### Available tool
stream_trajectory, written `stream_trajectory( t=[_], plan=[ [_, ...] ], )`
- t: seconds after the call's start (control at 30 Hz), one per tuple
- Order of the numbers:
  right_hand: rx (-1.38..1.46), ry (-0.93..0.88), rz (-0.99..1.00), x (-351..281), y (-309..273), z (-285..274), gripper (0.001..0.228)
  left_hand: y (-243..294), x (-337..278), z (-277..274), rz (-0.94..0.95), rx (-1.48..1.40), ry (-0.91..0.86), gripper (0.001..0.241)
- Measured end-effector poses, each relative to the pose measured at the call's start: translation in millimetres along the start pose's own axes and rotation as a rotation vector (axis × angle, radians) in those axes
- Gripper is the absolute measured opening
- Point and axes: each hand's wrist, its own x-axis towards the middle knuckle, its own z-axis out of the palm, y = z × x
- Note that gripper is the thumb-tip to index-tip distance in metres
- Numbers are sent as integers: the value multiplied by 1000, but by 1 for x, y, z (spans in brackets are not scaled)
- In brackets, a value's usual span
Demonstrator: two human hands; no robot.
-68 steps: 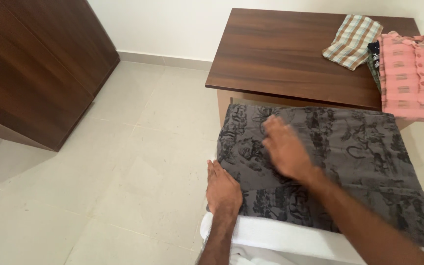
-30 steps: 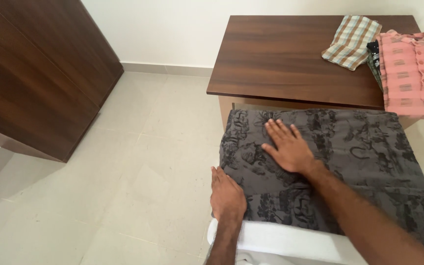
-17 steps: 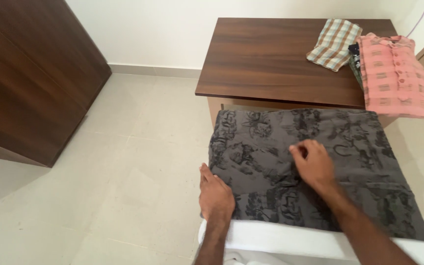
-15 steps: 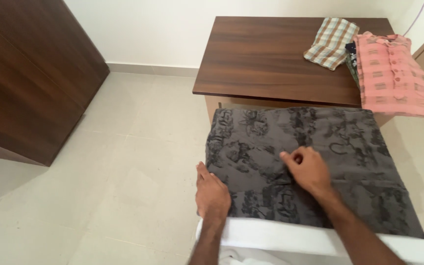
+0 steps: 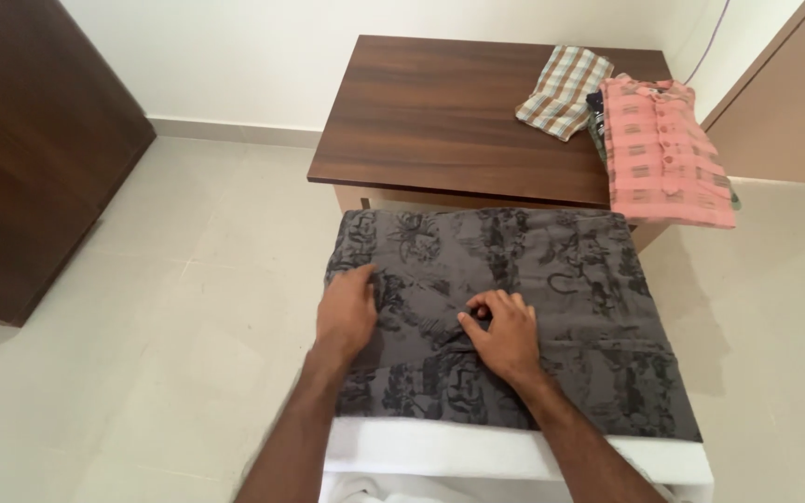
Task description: The person folds a dark gray patterned t-shirt on a white towel placed on a wooden table. They smooth the fabric, fold the sleeves inward, fold the sides, and then fold the shirt in half multiple times to create a compact bundle.
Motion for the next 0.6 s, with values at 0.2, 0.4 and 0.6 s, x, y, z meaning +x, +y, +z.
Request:
stream_trajectory(
  t=[0.2,0.4,0.6],
  plan=[
    [-17,-62,49,3,-6,-3,24,21,39,5,187,272,-38,43],
    [35,-150,121,13,2,-1,24,25,37,-23,158,143,7,19],
    [324,-216,159,2,-7,-21,21,16,-5,-63,202,-262,141,13]
  ],
)
